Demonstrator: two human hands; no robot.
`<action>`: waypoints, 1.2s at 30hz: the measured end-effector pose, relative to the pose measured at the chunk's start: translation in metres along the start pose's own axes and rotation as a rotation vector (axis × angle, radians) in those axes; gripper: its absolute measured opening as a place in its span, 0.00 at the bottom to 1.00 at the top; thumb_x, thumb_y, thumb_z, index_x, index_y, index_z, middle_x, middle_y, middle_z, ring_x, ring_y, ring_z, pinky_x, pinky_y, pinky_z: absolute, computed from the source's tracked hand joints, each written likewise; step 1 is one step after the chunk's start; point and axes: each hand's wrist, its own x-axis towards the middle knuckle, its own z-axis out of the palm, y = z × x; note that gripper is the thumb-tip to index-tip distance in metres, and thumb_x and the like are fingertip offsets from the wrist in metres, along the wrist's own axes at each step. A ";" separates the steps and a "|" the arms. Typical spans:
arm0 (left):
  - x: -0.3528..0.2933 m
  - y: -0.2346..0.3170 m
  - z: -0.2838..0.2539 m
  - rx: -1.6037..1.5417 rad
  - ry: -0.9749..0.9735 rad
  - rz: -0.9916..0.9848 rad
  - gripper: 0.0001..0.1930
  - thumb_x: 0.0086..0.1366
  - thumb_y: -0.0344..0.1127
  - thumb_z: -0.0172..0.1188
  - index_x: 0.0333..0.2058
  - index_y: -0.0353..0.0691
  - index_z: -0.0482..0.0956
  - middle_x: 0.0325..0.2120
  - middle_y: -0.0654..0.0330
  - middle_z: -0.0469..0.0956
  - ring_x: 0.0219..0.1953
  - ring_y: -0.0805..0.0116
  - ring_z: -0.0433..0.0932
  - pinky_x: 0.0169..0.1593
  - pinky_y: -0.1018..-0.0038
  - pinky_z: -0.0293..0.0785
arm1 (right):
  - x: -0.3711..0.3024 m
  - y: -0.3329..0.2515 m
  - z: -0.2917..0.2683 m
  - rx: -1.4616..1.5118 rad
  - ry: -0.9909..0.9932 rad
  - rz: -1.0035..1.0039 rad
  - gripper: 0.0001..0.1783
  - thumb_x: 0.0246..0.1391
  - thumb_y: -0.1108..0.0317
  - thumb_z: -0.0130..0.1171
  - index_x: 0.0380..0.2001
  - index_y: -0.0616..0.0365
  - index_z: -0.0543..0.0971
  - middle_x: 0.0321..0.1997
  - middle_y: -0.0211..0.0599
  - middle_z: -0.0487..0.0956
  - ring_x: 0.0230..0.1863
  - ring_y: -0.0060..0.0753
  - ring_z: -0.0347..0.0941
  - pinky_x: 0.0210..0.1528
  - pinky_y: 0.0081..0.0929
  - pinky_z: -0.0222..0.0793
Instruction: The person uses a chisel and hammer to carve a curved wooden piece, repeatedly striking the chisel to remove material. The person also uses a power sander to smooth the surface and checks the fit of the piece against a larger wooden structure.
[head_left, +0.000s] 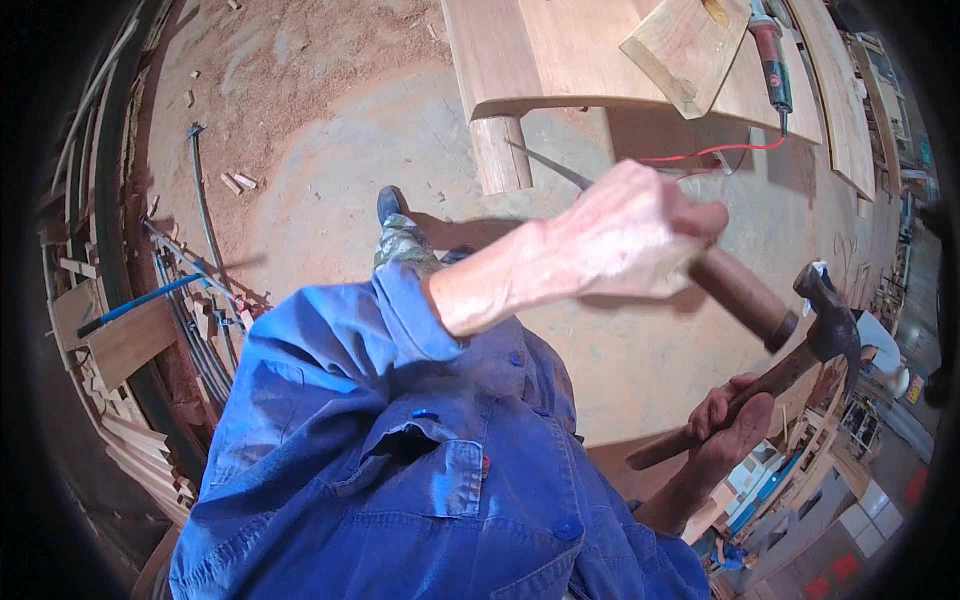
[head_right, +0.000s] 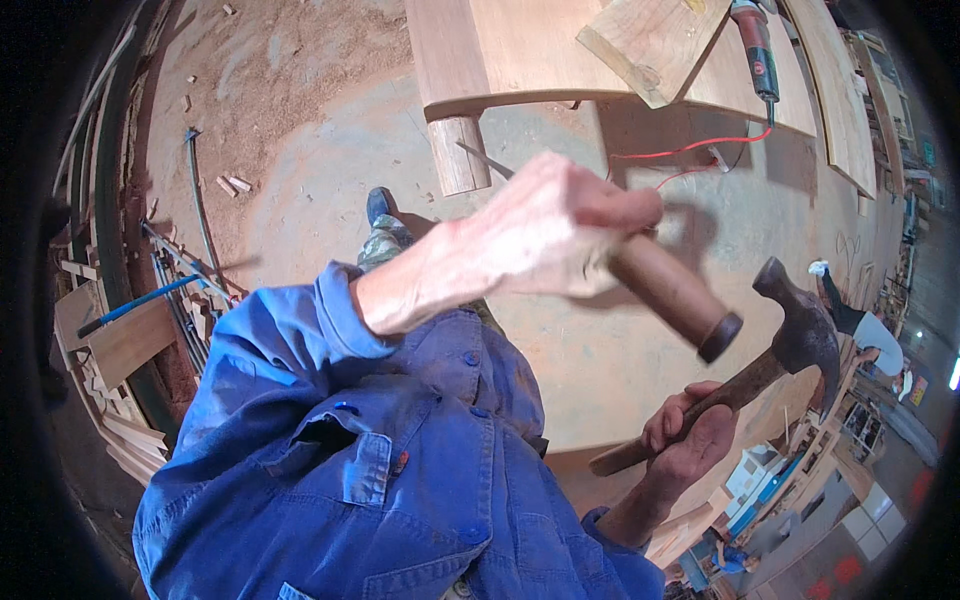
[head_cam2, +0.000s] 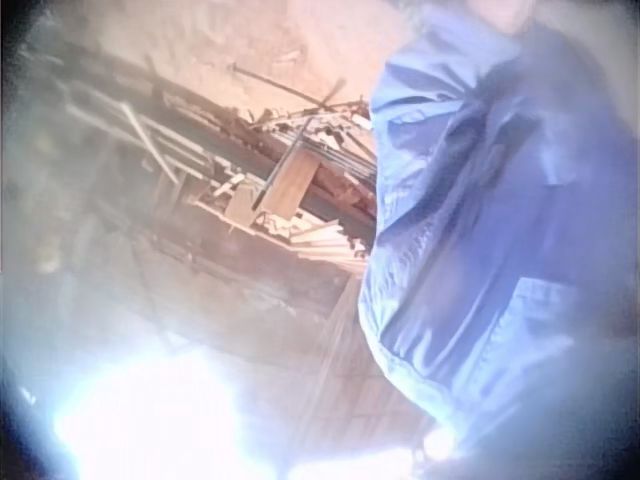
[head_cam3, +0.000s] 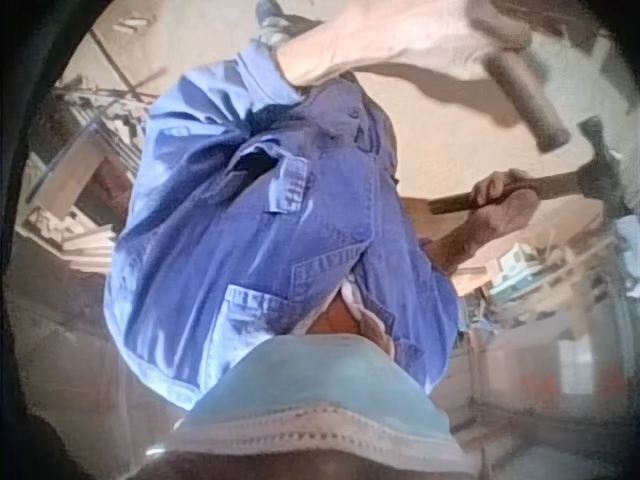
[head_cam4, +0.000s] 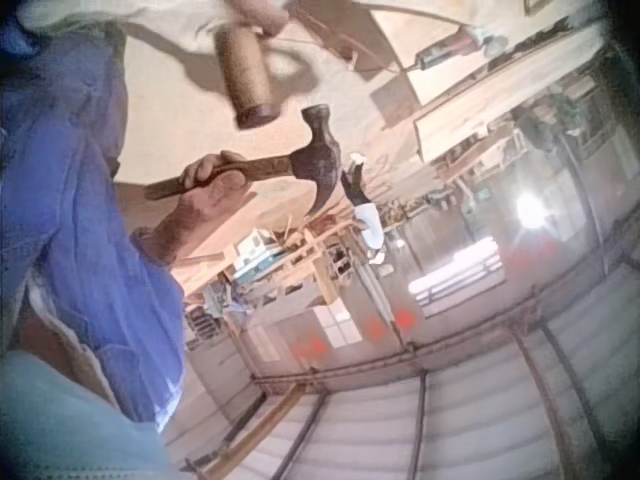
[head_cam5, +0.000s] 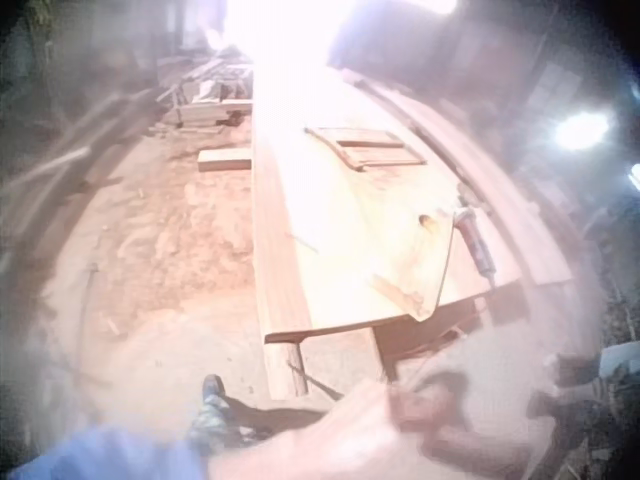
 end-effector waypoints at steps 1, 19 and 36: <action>0.000 0.003 0.002 -0.001 -0.004 -0.009 0.13 0.47 0.31 0.61 0.33 0.38 0.72 0.14 0.52 0.72 0.18 0.50 0.75 0.21 0.59 0.70 | -0.001 0.000 0.001 0.021 0.025 0.027 0.26 0.68 0.44 0.41 0.42 0.61 0.66 0.16 0.26 0.60 0.11 0.17 0.53 0.12 0.16 0.51; -0.006 -0.020 0.035 0.059 -0.293 -0.060 0.13 0.52 0.36 0.61 0.32 0.32 0.73 0.20 0.50 0.77 0.25 0.47 0.80 0.27 0.55 0.74 | -0.107 0.012 0.066 0.163 0.417 0.387 0.20 0.69 0.48 0.43 0.38 0.56 0.67 0.17 0.23 0.59 0.11 0.15 0.54 0.10 0.16 0.54; -0.048 -0.045 0.007 0.130 -0.716 0.222 0.08 0.54 0.40 0.57 0.32 0.47 0.78 0.23 0.57 0.81 0.26 0.53 0.80 0.29 0.59 0.76 | -0.209 0.016 0.173 0.343 0.681 0.495 0.18 0.71 0.53 0.40 0.39 0.58 0.67 0.18 0.25 0.60 0.12 0.14 0.54 0.11 0.15 0.55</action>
